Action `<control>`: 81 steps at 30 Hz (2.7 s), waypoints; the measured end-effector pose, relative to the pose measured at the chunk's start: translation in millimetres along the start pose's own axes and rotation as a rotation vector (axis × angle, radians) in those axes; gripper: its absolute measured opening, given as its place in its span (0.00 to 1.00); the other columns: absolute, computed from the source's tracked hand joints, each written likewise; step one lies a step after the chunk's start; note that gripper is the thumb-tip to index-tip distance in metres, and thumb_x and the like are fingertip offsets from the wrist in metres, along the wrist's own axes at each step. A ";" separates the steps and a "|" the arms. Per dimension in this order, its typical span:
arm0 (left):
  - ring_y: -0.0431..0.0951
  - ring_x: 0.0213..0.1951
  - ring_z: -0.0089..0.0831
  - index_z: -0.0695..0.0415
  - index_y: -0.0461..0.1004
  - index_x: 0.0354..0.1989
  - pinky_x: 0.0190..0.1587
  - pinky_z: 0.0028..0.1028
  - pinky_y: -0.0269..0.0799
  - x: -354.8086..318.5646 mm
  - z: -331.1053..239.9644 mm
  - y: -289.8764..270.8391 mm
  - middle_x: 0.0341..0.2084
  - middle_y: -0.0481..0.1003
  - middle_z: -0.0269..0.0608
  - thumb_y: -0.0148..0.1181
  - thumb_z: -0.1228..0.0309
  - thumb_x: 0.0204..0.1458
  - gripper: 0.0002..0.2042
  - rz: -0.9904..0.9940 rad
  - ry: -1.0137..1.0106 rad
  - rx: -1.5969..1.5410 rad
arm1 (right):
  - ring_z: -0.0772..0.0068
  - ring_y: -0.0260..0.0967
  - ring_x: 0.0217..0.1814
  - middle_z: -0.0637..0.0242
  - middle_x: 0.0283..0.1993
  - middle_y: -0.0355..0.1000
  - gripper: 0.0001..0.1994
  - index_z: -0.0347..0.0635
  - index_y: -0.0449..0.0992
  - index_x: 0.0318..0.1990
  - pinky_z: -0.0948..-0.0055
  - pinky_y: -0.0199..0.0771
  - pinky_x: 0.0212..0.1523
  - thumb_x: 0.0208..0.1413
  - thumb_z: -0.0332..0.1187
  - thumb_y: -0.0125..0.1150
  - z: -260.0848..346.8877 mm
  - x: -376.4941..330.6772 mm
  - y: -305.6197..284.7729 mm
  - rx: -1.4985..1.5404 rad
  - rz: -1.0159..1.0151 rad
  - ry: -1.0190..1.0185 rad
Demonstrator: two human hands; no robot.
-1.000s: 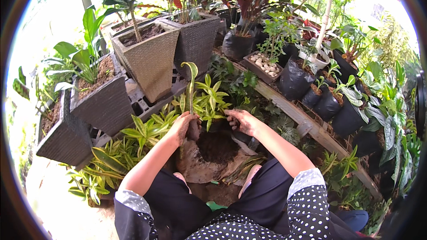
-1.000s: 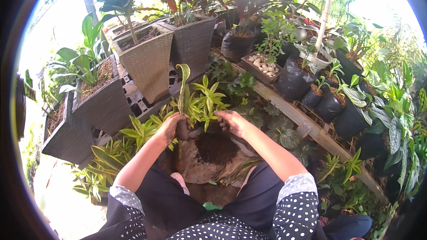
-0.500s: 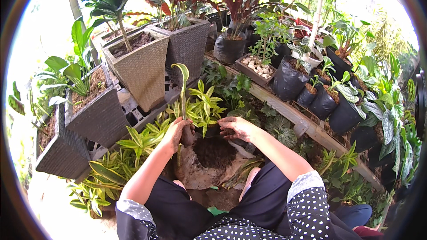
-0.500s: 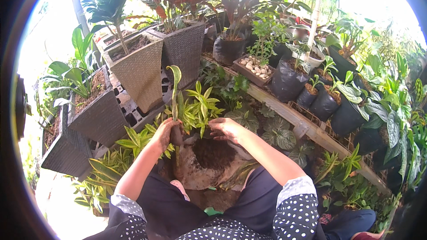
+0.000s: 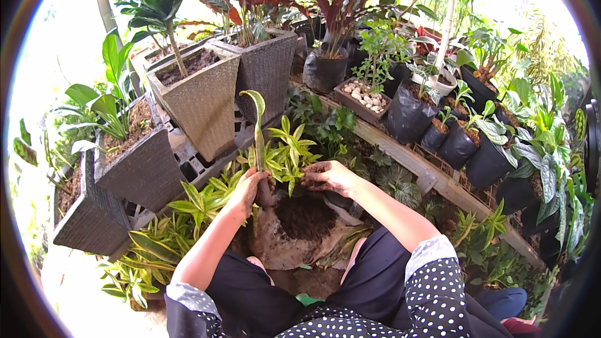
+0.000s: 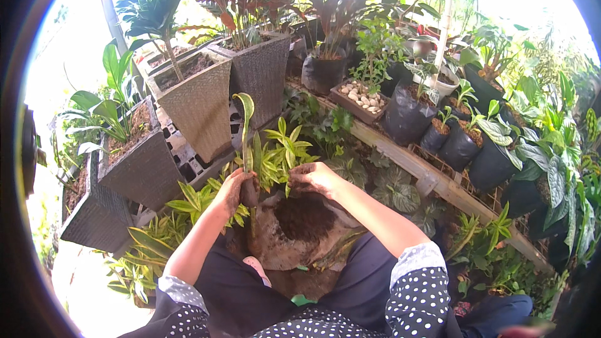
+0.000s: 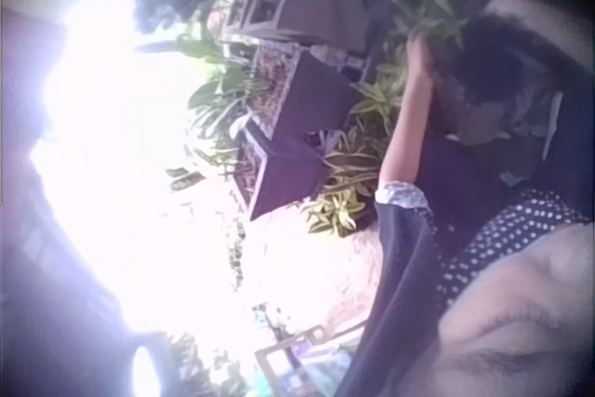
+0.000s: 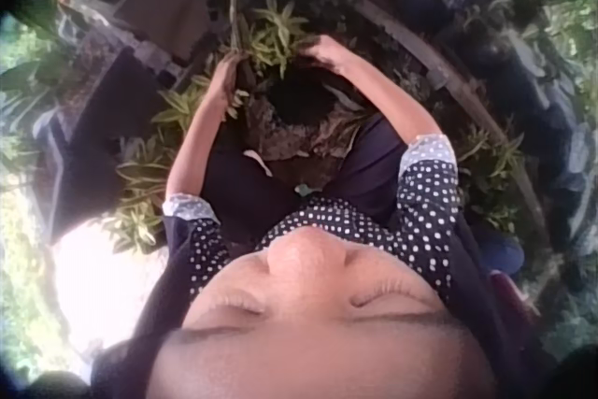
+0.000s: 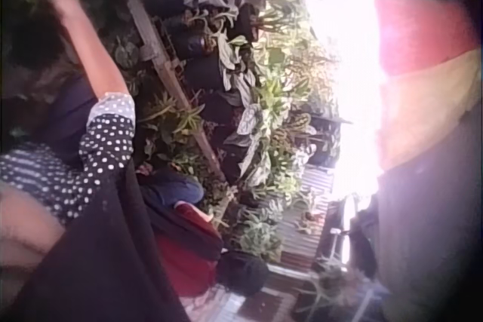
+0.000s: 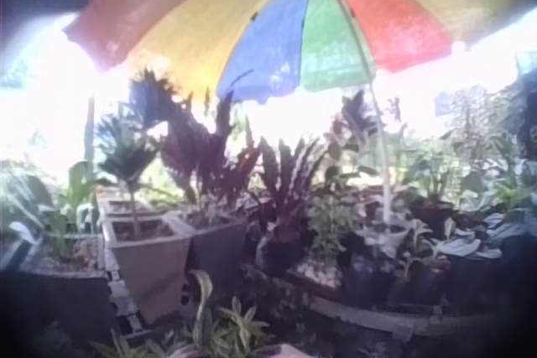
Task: The person sits on the ground and plants a small green plant into soil, using both hands to hold the plant and pack soil around its base. The person repeatedly adjusts the plant and adds soil to secure it in place.
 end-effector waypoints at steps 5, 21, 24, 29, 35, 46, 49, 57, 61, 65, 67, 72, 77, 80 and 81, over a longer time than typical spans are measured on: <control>0.71 0.26 0.26 0.59 0.67 0.35 0.30 0.25 0.67 2.5 1.1 -3.7 0.23 0.70 0.36 0.51 0.73 0.53 0.05 -0.009 0.034 0.040 | 0.68 0.73 0.44 0.57 0.42 0.74 0.13 0.32 0.70 0.46 0.69 0.76 0.46 0.52 0.23 0.57 0.4 6.9 1.2 -0.004 0.044 -0.003; 0.74 0.28 0.28 0.60 0.69 0.35 0.34 0.26 0.71 0.4 1.8 -9.3 0.25 0.72 0.38 0.51 0.73 0.53 0.05 0.020 0.034 0.048 | 0.62 0.70 0.52 0.55 0.50 0.70 0.16 0.29 0.67 0.50 0.64 0.71 0.52 0.54 0.25 0.53 -1.4 7.3 15.2 0.169 0.132 -0.057; 0.74 0.29 0.27 0.60 0.70 0.35 0.34 0.25 0.70 -1.6 0.8 -7.4 0.26 0.72 0.37 0.50 0.73 0.53 0.05 0.039 0.055 0.069 | 0.61 0.70 0.51 0.55 0.50 0.69 0.16 0.28 0.67 0.51 0.64 0.72 0.52 0.54 0.25 0.53 -3.1 13.4 10.8 0.227 0.117 -0.070; 0.74 0.29 0.29 0.61 0.69 0.38 0.33 0.26 0.71 -2.9 -0.1 -11.2 0.27 0.73 0.38 0.51 0.73 0.53 0.07 -0.008 0.014 0.060 | 0.62 0.73 0.46 0.55 0.46 0.72 0.14 0.27 0.69 0.48 0.66 0.75 0.46 0.55 0.26 0.54 2.5 7.2 12.9 0.108 0.012 -0.146; 0.75 0.29 0.30 0.62 0.67 0.42 0.34 0.27 0.72 -4.3 -1.0 -5.7 0.28 0.73 0.39 0.53 0.75 0.52 0.10 0.010 0.017 0.016 | 0.65 0.74 0.43 0.55 0.43 0.73 0.11 0.29 0.72 0.44 0.69 0.77 0.43 0.55 0.26 0.56 7.7 0.1 13.3 -0.050 -0.096 -0.270; 0.74 0.30 0.29 0.62 0.68 0.39 0.34 0.26 0.72 -5.3 -2.4 -2.1 0.28 0.73 0.39 0.52 0.75 0.52 0.08 -0.017 0.004 0.042 | 0.72 0.73 0.40 0.62 0.38 0.74 0.15 0.31 0.73 0.43 0.76 0.72 0.43 0.49 0.29 0.64 8.5 -0.5 8.0 -0.049 -0.134 -0.330; 0.74 0.29 0.28 0.61 0.69 0.38 0.34 0.25 0.71 -1.0 1.0 -4.0 0.28 0.72 0.39 0.52 0.75 0.52 0.07 -0.001 0.004 0.038 | 0.72 0.73 0.40 0.60 0.39 0.74 0.12 0.30 0.74 0.42 0.77 0.72 0.42 0.51 0.28 0.62 5.6 1.5 4.4 -0.062 -0.132 -0.308; 0.73 0.28 0.28 0.60 0.69 0.36 0.33 0.26 0.71 0.8 4.8 -4.4 0.26 0.72 0.37 0.51 0.74 0.52 0.05 0.007 0.012 0.027 | 0.68 0.74 0.43 0.60 0.41 0.74 0.12 0.31 0.71 0.45 0.73 0.74 0.45 0.54 0.26 0.56 2.0 -1.8 11.7 0.058 -0.020 -0.230; 0.73 0.28 0.28 0.60 0.69 0.36 0.33 0.26 0.71 1.7 5.4 -4.1 0.26 0.71 0.37 0.51 0.74 0.52 0.05 0.010 0.007 0.044 | 0.69 0.74 0.41 0.61 0.40 0.74 0.14 0.31 0.71 0.47 0.74 0.74 0.44 0.54 0.29 0.58 -0.8 0.6 9.4 0.143 -0.026 -0.193; 0.72 0.26 0.29 0.60 0.68 0.36 0.30 0.28 0.71 0.7 6.1 -5.0 0.24 0.71 0.38 0.51 0.74 0.52 0.05 -0.001 0.011 0.037 | 0.70 0.75 0.36 0.59 0.38 0.75 0.13 0.30 0.72 0.45 0.74 0.74 0.40 0.55 0.30 0.57 3.0 -2.9 9.7 -0.005 -0.136 -0.211; 0.72 0.25 0.30 0.60 0.67 0.36 0.29 0.29 0.70 2.6 4.7 -2.4 0.24 0.70 0.39 0.51 0.74 0.52 0.05 0.016 0.032 0.028 | 0.70 0.74 0.38 0.59 0.39 0.75 0.13 0.30 0.72 0.45 0.74 0.74 0.41 0.55 0.30 0.58 2.9 -2.7 3.0 -0.009 -0.121 -0.196; 0.72 0.24 0.30 0.60 0.67 0.35 0.29 0.29 0.70 1.9 3.2 -2.9 0.23 0.70 0.39 0.51 0.73 0.52 0.05 0.001 0.036 0.039 | 0.67 0.73 0.45 0.55 0.44 0.73 0.14 0.30 0.70 0.47 0.70 0.73 0.47 0.56 0.30 0.56 6.5 -3.8 8.8 0.062 0.072 -0.175; 0.72 0.25 0.29 0.60 0.67 0.35 0.29 0.27 0.69 0.8 2.0 -1.3 0.23 0.71 0.38 0.51 0.73 0.52 0.05 -0.008 0.032 0.056 | 0.64 0.69 0.53 0.56 0.50 0.70 0.19 0.31 0.66 0.53 0.68 0.70 0.53 0.53 0.24 0.53 6.5 -5.3 15.8 0.181 0.187 -0.147; 0.72 0.25 0.29 0.60 0.67 0.35 0.29 0.27 0.69 2.9 3.6 -2.1 0.23 0.71 0.38 0.51 0.73 0.52 0.05 -0.012 0.037 0.061 | 0.65 0.68 0.54 0.57 0.51 0.70 0.21 0.32 0.65 0.54 0.68 0.69 0.53 0.50 0.21 0.54 6.2 -6.0 15.4 0.159 0.164 -0.122; 0.72 0.25 0.29 0.60 0.67 0.35 0.29 0.27 0.69 3.2 3.7 -2.3 0.23 0.71 0.38 0.51 0.73 0.52 0.05 -0.005 0.035 0.057 | 0.65 0.68 0.54 0.58 0.51 0.70 0.21 0.32 0.65 0.54 0.68 0.69 0.54 0.50 0.21 0.55 5.8 -6.8 15.7 0.126 0.144 -0.125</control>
Point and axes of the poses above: each hand's wrist, its own x-axis towards the middle knuckle, its own y-axis out of the palm, z = x × y, the point moved 5 cm from there along x, towards the middle knuckle
